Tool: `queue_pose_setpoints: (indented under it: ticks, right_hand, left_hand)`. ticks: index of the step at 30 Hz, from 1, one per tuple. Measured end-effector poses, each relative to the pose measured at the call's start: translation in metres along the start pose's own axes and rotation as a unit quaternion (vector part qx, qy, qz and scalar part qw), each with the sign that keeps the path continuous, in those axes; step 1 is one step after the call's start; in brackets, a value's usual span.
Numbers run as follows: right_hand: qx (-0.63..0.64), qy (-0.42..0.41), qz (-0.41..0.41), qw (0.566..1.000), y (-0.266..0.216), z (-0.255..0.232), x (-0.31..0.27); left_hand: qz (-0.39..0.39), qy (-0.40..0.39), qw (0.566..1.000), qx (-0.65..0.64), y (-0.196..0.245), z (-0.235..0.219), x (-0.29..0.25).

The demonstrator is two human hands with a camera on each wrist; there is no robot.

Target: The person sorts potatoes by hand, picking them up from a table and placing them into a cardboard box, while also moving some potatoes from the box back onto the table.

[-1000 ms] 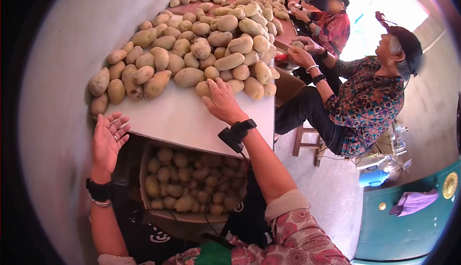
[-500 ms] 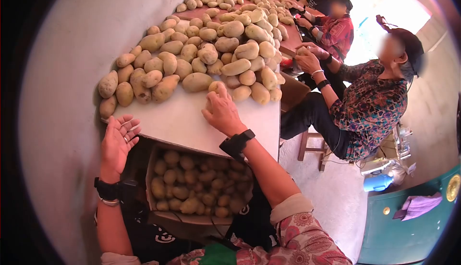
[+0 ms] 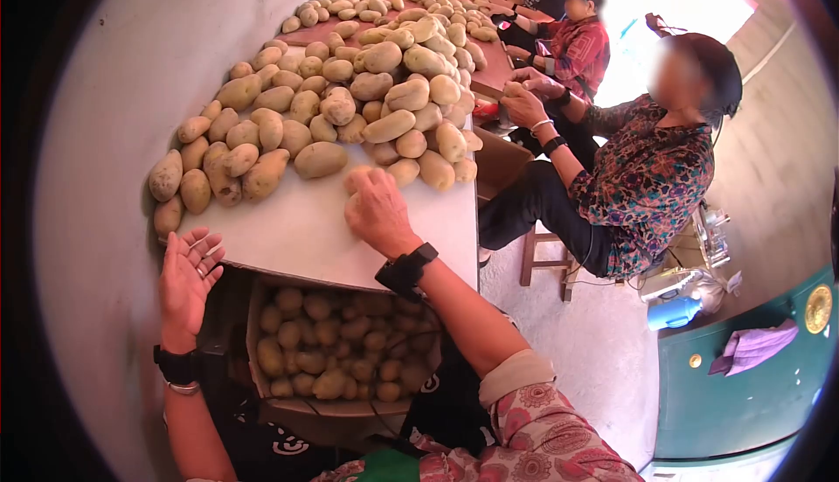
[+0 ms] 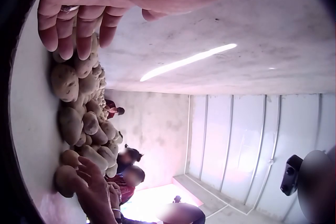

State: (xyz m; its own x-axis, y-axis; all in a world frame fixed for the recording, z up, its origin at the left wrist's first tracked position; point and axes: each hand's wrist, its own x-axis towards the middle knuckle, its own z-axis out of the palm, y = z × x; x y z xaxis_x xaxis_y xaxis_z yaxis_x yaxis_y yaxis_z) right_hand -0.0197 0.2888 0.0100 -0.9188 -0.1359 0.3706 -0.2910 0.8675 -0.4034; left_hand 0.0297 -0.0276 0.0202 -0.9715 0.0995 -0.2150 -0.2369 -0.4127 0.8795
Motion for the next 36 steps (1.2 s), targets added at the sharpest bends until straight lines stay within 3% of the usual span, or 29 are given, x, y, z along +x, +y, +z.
queue_pose_setpoints:
  ticks: [2, 4, 5, 7, 8, 10, 14, 20, 24, 26, 36]
  right_hand:
    - [0.001, 0.018, -0.014, 1.0, 0.002, 0.0, 0.005]
    - [-0.085, 0.121, -0.093, 0.985, 0.009, 0.002, 0.005]
    - [-0.084, 0.121, -0.092, 0.985, 0.011, 0.005, 0.004]
    - [0.073, -0.034, 0.044, 0.996, 0.01, 0.011, 0.004]
    - [0.074, -0.034, 0.044, 0.996, 0.01, 0.013, 0.003]
    - [0.046, -0.013, -0.034, 0.998, 0.006, 0.015, -0.001]
    - [0.055, -0.009, -0.062, 0.997, 0.001, 0.017, 0.0]
    - [-0.05, 0.008, -0.108, 0.993, -0.021, 0.015, -0.017]
    - [-0.028, 0.005, -0.08, 0.996, -0.015, 0.011, -0.017]
    - [0.026, 0.02, -0.024, 0.999, -0.005, 0.008, -0.015]
    - [0.078, -0.02, 0.008, 0.997, 0.021, -0.041, -0.027]
  left_hand:
    - [0.0, -0.002, 1.0, -0.006, 0.001, -0.001, 0.0]
    - [-0.004, -0.001, 1.0, -0.003, 0.0, 0.0, 0.0]
    - [-0.004, 0.0, 1.0, -0.002, 0.0, 0.001, 0.0]
    - [-0.006, 0.002, 1.0, -0.005, 0.001, 0.001, 0.0]
    - [-0.006, 0.002, 1.0, -0.004, 0.001, 0.001, 0.001]
    - [-0.004, 0.004, 1.0, 0.001, 0.0, -0.001, 0.002]
    - [-0.001, -0.004, 1.0, -0.001, -0.001, 0.001, 0.002]
    - [-0.008, 0.004, 1.0, 0.004, -0.002, -0.003, 0.006]
    - [-0.012, -0.003, 1.0, -0.003, -0.004, -0.001, 0.009]
    - [-0.013, -0.004, 1.0, -0.012, -0.003, 0.0, 0.011]
    - [-0.019, 0.0, 1.0, 0.003, -0.007, 0.014, 0.018]
